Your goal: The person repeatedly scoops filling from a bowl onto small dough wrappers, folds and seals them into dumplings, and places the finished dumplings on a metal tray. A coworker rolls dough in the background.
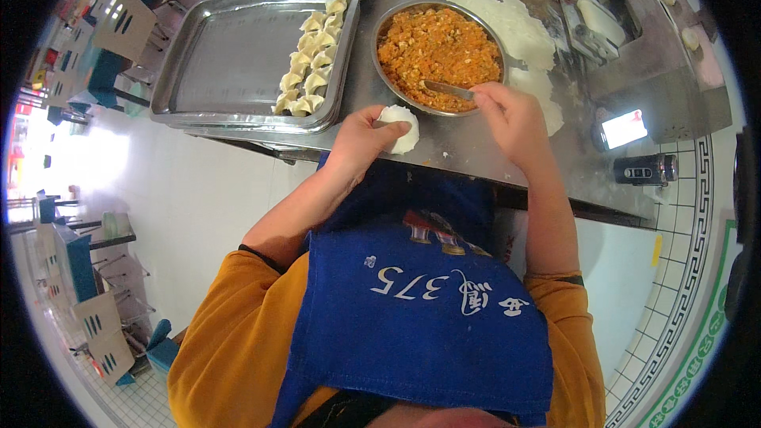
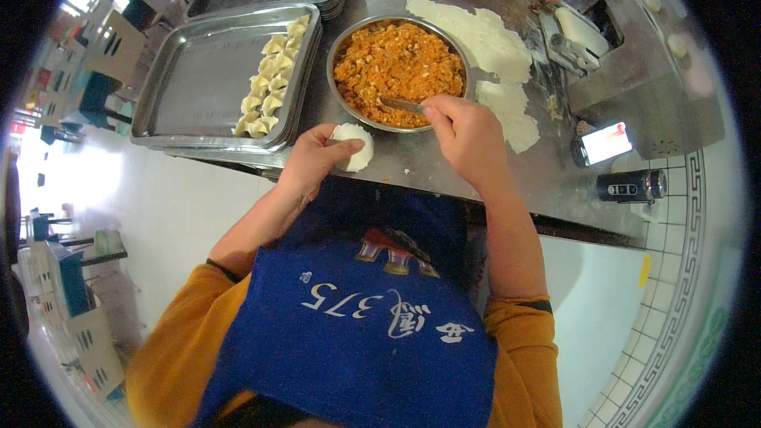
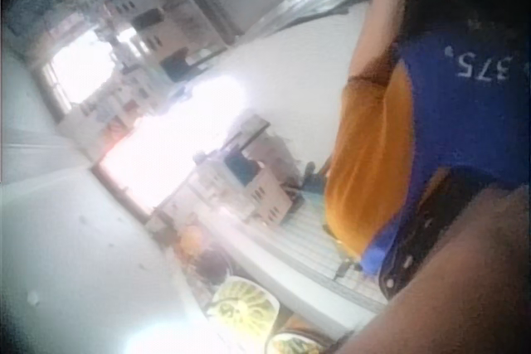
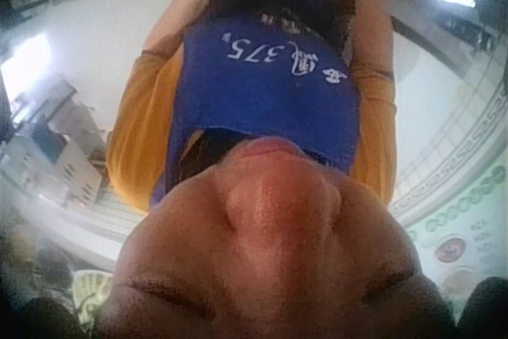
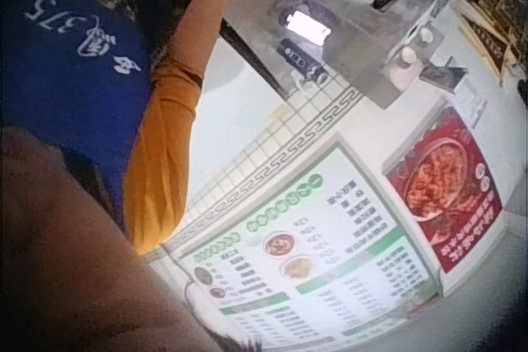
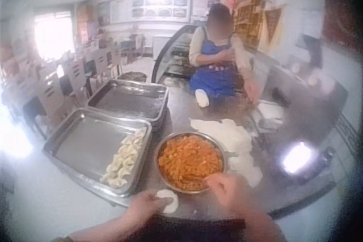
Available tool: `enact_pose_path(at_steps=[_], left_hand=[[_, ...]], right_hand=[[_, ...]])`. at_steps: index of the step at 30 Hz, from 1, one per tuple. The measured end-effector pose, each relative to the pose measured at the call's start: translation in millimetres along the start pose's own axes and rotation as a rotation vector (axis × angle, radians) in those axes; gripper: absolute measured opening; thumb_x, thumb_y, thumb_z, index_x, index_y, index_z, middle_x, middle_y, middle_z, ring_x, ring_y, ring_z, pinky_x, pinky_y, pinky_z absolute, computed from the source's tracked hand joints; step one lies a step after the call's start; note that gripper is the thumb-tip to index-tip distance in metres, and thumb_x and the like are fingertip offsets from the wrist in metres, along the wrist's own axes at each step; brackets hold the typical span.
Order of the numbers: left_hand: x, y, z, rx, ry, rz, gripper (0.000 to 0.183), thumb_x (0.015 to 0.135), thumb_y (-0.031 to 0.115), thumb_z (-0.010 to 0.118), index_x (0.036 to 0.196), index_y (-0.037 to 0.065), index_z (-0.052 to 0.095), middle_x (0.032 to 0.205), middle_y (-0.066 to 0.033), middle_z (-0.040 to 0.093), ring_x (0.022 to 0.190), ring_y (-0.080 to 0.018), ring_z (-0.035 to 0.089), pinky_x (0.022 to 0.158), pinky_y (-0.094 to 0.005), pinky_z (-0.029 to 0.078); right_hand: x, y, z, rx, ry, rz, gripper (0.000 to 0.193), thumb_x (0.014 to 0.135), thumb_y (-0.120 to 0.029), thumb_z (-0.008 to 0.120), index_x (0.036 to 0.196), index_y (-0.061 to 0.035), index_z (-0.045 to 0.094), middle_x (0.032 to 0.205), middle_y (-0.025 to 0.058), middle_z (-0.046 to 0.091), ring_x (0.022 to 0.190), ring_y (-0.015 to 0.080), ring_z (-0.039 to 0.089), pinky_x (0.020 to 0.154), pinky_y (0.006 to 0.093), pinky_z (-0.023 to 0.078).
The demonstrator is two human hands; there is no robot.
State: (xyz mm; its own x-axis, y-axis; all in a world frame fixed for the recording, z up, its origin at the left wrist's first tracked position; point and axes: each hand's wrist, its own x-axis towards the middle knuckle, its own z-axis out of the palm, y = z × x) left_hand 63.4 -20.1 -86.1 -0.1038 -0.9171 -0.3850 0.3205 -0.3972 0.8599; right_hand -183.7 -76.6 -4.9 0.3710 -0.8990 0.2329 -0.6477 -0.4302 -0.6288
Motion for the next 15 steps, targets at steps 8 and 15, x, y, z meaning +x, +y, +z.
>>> enact_pose_path(at_steps=[8,15], left_hand=[[3.9,10.3,11.5,-0.354,0.117,-0.103,0.022,0.102,0.014,0.058,0.119,-0.001,0.062,0.108,-0.0093,0.071,0.094,-0.0188,0.07,0.081,-0.0295,0.056],[-7.7,26.3,25.8,-0.464,0.102,-0.083,0.029,0.109,0.017,0.044,0.123,-0.004,0.056,0.116,-0.0135,0.068,0.101,-0.0223,0.069,0.085,-0.0336,0.058]], right_hand=[[-1.7,16.0,13.3,0.266,-0.1,0.133,0.022,0.096,-0.018,0.064,0.102,0.002,0.072,0.077,0.0097,0.068,0.07,0.0149,0.06,0.067,0.0303,0.049],[-28.9,-3.1,31.3,0.28,0.059,0.18,0.021,0.098,-0.017,0.063,0.107,0.0005,0.072,0.077,0.0082,0.068,0.072,0.014,0.061,0.065,0.0311,0.048]])
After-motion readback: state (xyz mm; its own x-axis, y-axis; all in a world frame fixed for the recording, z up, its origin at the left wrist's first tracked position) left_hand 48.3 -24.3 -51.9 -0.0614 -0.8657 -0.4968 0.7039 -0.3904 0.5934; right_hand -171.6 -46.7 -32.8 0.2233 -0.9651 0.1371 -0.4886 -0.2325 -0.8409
